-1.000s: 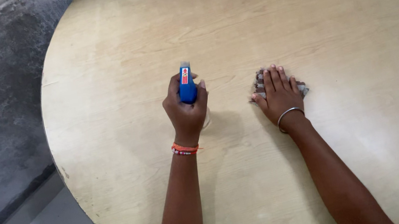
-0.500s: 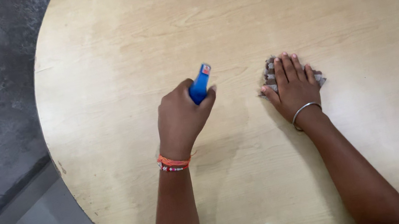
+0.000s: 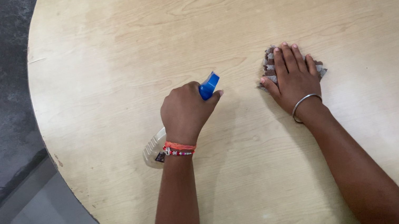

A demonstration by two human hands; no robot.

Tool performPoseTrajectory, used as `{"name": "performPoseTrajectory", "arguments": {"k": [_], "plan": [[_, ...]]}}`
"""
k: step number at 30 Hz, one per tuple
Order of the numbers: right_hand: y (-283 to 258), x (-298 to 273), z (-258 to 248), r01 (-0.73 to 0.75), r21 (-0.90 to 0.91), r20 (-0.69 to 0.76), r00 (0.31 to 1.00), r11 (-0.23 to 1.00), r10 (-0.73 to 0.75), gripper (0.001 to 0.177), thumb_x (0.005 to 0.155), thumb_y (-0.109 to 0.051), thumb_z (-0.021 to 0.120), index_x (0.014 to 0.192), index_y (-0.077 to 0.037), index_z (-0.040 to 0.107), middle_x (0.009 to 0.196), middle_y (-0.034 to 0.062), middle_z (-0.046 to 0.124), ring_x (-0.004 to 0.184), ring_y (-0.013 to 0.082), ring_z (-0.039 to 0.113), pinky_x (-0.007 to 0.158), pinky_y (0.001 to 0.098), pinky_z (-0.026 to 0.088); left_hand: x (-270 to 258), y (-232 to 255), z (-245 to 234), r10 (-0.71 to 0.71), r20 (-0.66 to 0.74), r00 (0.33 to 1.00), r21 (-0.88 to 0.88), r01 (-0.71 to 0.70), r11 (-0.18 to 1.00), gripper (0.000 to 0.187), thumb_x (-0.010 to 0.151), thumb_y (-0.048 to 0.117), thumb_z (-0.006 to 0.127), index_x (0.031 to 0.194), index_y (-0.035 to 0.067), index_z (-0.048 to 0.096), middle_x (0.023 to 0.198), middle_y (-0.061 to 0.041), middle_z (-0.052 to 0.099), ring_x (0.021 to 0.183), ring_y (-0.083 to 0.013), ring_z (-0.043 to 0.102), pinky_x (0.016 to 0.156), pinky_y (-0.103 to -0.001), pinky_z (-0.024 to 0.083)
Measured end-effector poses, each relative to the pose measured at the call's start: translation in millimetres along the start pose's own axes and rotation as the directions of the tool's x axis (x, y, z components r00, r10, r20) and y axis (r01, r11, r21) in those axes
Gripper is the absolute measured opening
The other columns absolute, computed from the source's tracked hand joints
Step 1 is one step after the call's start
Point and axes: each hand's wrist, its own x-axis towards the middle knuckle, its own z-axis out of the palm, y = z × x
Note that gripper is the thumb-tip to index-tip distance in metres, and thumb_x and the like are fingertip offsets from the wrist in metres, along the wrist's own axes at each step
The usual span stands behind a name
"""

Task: The person sprays a cleaning solution onto a large round wooden table and wipes the surface with a cloth. They repeatedly spray and wipe different areas of the table in a systematic manner.

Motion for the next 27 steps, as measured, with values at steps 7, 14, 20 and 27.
{"name": "performPoseTrajectory", "arguments": {"k": [7,14,20,27], "plan": [[-1,-2,-3,0.011,0.005,-0.009,1.0,1.0,-0.011,0.082,0.1,-0.062,0.035,0.161,-0.008,0.023,0.17,0.0115,0.017,0.157,0.0269,0.01,0.123,0.0498,0.008,-2,3,-6,0.037,-0.174,0.984,-0.072,-0.05,0.996,0.048,0.074,0.057,0.084,0.077,0.01,0.072,0.061,-0.009,0.068,0.055,-0.0285,0.068,0.052,-0.041,0.054],[0,0,0,0.005,0.007,-0.008,1.0,1.0,-0.004,0.082,0.101,-0.062,0.035,0.161,-0.008,0.024,0.169,0.0128,0.018,0.156,0.0271,0.01,0.123,0.0505,0.007,-6,11,-6,0.0,-0.113,0.994,-0.007,-0.001,1.0,0.039,0.073,0.051,0.083,0.079,0.013,0.074,0.063,-0.007,0.069,0.057,-0.026,0.07,0.053,-0.04,0.056],[-1,-1,-1,0.01,0.014,-0.02,1.0,1.0,-0.009,0.083,0.1,-0.062,0.036,0.161,-0.008,0.025,0.169,0.0123,0.018,0.156,0.0274,0.011,0.123,0.0508,0.009,-2,11,1,0.012,-0.203,0.979,-0.007,-0.014,1.0,0.042,0.069,0.049,0.086,0.079,0.011,0.072,0.066,-0.009,0.07,0.061,-0.029,0.07,0.053,-0.042,0.055],[0,0,0,0.007,0.017,-0.01,1.0,1.0,-0.007,0.082,0.101,-0.061,0.038,0.161,-0.007,0.024,0.169,0.013,0.018,0.156,0.0277,0.01,0.123,0.0511,0.009,-7,12,-1,0.023,-0.213,0.977,-0.012,-0.026,1.0,0.037,0.077,0.048,0.083,0.079,0.012,0.073,0.066,-0.008,0.07,0.06,-0.0267,0.069,0.053,-0.041,0.054]]}}
